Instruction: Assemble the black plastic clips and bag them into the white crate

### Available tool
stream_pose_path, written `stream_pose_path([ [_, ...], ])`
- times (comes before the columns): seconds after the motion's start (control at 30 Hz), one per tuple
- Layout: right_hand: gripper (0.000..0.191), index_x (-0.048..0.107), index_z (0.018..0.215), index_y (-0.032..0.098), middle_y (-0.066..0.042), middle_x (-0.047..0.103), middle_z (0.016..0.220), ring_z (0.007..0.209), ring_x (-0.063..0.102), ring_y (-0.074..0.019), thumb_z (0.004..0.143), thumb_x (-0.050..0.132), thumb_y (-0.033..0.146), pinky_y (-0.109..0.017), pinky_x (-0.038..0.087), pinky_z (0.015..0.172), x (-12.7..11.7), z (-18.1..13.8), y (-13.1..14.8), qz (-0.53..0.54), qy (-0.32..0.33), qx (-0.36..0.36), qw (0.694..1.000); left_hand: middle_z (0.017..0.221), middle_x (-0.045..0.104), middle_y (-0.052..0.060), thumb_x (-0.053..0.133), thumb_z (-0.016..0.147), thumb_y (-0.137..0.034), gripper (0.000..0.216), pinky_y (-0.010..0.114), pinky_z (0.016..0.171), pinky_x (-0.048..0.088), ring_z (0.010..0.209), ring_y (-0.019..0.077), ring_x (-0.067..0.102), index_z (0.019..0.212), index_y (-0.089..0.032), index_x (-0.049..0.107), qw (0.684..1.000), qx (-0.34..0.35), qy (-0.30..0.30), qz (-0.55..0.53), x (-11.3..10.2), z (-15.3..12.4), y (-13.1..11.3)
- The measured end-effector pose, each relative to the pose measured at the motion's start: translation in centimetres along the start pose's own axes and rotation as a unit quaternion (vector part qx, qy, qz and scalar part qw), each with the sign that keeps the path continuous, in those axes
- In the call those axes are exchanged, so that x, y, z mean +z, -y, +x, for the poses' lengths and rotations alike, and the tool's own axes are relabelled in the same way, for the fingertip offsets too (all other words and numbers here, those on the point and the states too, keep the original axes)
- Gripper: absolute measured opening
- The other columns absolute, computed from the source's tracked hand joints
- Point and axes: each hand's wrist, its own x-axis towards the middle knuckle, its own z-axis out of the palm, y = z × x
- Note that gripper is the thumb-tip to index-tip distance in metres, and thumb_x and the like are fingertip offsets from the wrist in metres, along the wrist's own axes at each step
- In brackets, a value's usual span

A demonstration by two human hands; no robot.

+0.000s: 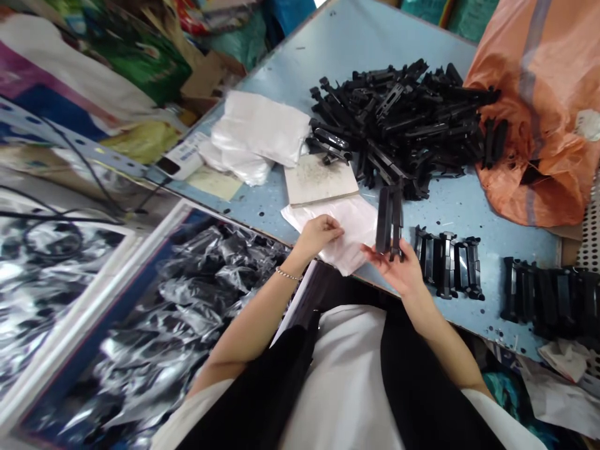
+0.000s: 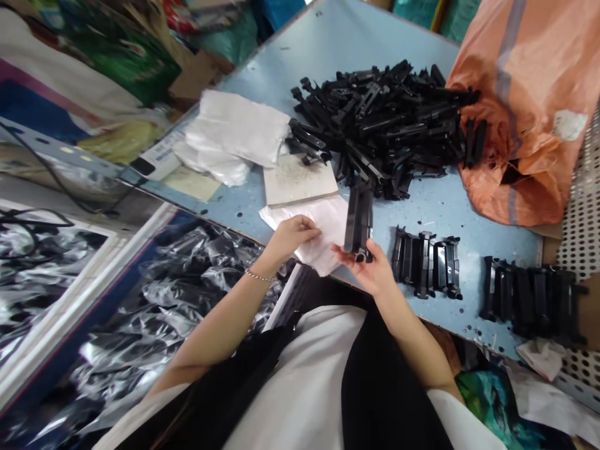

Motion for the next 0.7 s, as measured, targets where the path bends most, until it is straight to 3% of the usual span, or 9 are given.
stream_pose_path([
  [0.07, 0.047, 0.067, 0.085, 0.023, -0.006, 0.075, 0.086, 0.097, 0.073, -0.0301, 0.076, 0.067, 0.069, -0.049, 0.061, 0.088, 1.5, 2.3, -0.3, -0.003, 0.008, -0.012, 1.000, 0.069, 0.067, 0.001, 0.074, 0.071, -0.025, 0.018, 0.030, 0.062, 0.050, 0.063, 0.0179, 0.064, 0.077, -0.019, 0.059, 0.999, 0.036, -0.012, 0.036, 0.0, -0.2, -0.3],
  [0.13, 0.042, 0.065, 0.084, 0.023, -0.003, 0.073, 0.083, 0.090, 0.072, -0.0262, 0.070, 0.075, 0.062, -0.043, 0.062, 0.082, 2.4, 4.0, -0.7, -0.048, -0.046, -0.056, 0.996, 0.082, 0.071, 0.006, 0.064, 0.079, -0.019, 0.003, 0.037, 0.077, 0.056, 0.080, 0.0221, 0.068, 0.078, -0.020, 0.062, 0.984, 0.120, -0.017, 0.128, -0.4, -0.7, -0.7],
  [0.23, 0.038, 0.064, 0.087, 0.024, 0.000, 0.070, 0.079, 0.079, 0.069, -0.0203, 0.066, 0.081, 0.051, -0.033, 0.059, 0.071, 1.9, 3.6, -1.1, -0.104, -0.108, -0.083, 0.985, 0.112, 0.072, 0.013, 0.048, 0.088, -0.010, 0.026, 0.048, 0.103, 0.051, 0.110, 0.0268, 0.066, 0.095, -0.018, 0.072, 0.928, 0.234, -0.010, 0.288, -1.5, -1.5, -1.2],
  [0.3, 0.036, 0.065, 0.089, 0.023, -0.002, 0.071, 0.080, 0.073, 0.068, -0.0204, 0.074, 0.074, 0.054, -0.032, 0.056, 0.063, 0.7, 1.4, -1.3, -0.086, -0.057, -0.015, 0.995, 0.128, 0.067, 0.014, 0.044, 0.092, -0.010, 0.037, 0.047, 0.110, 0.049, 0.122, 0.0270, 0.062, 0.116, -0.017, 0.071, 0.903, 0.267, -0.003, 0.336, -2.2, -1.7, -1.4],
  [0.37, 0.035, 0.066, 0.089, 0.022, -0.007, 0.074, 0.084, 0.072, 0.069, -0.0216, 0.081, 0.066, 0.056, -0.032, 0.053, 0.056, -0.5, -1.1, -1.6, -0.032, 0.010, 0.095, 0.995, 0.134, 0.063, 0.015, 0.043, 0.094, -0.011, 0.041, 0.044, 0.111, 0.049, 0.127, 0.0254, 0.060, 0.128, -0.015, 0.065, 0.897, 0.287, 0.002, 0.336, -2.5, -1.7, -1.5],
  [0.47, 0.034, 0.067, 0.089, 0.019, -0.009, 0.076, 0.088, 0.069, 0.066, -0.0176, 0.083, 0.069, 0.052, -0.026, 0.049, 0.049, -1.1, -3.0, -2.5, 0.081, 0.058, 0.237, 0.966, 0.133, 0.062, 0.015, 0.042, 0.097, -0.011, 0.039, 0.043, 0.112, 0.050, 0.130, 0.0235, 0.059, 0.132, -0.015, 0.059, 0.895, 0.307, -0.023, 0.322, -1.9, -2.4, -1.7],
  [0.53, 0.036, 0.068, 0.090, 0.017, -0.007, 0.075, 0.083, 0.060, 0.060, -0.0126, 0.082, 0.072, 0.051, -0.021, 0.044, 0.044, -0.9, -2.3, -3.2, 0.142, 0.070, 0.288, 0.944, 0.130, 0.063, 0.014, 0.041, 0.099, -0.010, 0.033, 0.043, 0.112, 0.050, 0.128, 0.0222, 0.059, 0.126, -0.016, 0.059, 0.890, 0.320, -0.041, 0.323, -0.8, -4.0, -1.8],
  [0.6, 0.035, 0.066, 0.086, 0.017, -0.002, 0.071, 0.072, 0.052, 0.054, -0.0091, 0.082, 0.074, 0.051, -0.018, 0.043, 0.043, -0.3, -0.9, -3.6, 0.172, 0.061, 0.288, 0.940, 0.127, 0.063, 0.012, 0.041, 0.099, -0.009, 0.025, 0.039, 0.109, 0.052, 0.125, 0.0203, 0.060, 0.113, -0.017, 0.060, 0.880, 0.349, -0.014, 0.323, 0.5, -6.3, -1.8],
  [0.7, 0.030, 0.063, 0.078, 0.020, 0.003, 0.065, 0.063, 0.051, 0.054, -0.0081, 0.080, 0.078, 0.045, -0.018, 0.049, 0.049, 0.3, 0.9, -3.9, 0.153, -0.007, 0.197, 0.968, 0.133, 0.060, 0.012, 0.043, 0.097, -0.007, 0.022, 0.034, 0.105, 0.055, 0.124, 0.0193, 0.061, 0.106, -0.018, 0.059, 0.864, 0.386, 0.056, 0.317, 2.1, -9.6, -1.4],
])
